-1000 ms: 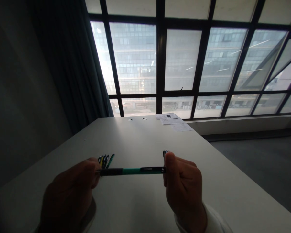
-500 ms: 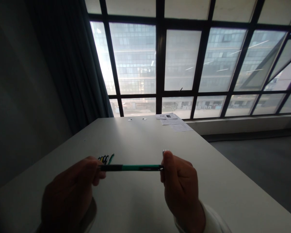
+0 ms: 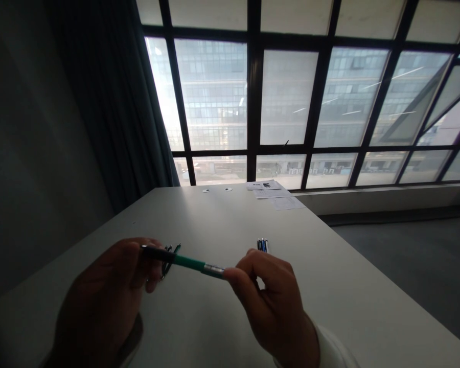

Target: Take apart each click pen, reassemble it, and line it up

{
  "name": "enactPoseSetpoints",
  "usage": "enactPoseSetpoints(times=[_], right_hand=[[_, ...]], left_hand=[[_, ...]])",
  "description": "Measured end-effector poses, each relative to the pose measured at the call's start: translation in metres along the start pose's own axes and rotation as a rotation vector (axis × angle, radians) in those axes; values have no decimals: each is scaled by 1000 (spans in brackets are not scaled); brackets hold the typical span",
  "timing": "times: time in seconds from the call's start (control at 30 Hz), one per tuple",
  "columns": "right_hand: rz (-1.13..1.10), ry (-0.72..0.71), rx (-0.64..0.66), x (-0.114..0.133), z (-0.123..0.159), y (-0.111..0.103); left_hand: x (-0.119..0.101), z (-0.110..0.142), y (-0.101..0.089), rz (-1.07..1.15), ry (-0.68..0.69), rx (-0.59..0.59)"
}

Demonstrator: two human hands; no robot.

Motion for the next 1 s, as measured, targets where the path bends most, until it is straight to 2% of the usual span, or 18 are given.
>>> enactPoseSetpoints(times=[0.1,0.2,0.3,0.4,0.47,0.57,0.63,0.7,0.83,1.0], right_hand=[[66,-23,86,1,1,9],[152,-7,246,-2,7,24],[242,36,410,-8,15,37],[288,101,524,-16,18,41],[285,134,523,-20,15,37],[263,134,400,-22,4,25],[287,137,328,-26,-2,18],[338,156,325,-32,-4,17],[406,234,393,-46,-3,19],[356,390,430,-54,-2,17]], left_hand=[[2,1,4,183,-100,29],[1,5,7,209,-93,9],[0,11,10,170,-58,13],[3,17,18,0,-5,152],[7,21,25,-119,61,302],[13,27,39,-245,232,494],[17,33,48,-296,330,605],[22,37,54,-316,372,678],[30,40,58,-349,415,659],[30,40,56,-353,559,589]])
Point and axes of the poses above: each hand's wrist, its own z-axis away from the middle knuckle, its own y-axis out of the palm, x = y × z, the point moved 5 cm from there along -z, towards the middle knuckle, and after that the axes turned 11 degrees about -x, right-handed, at the moved point
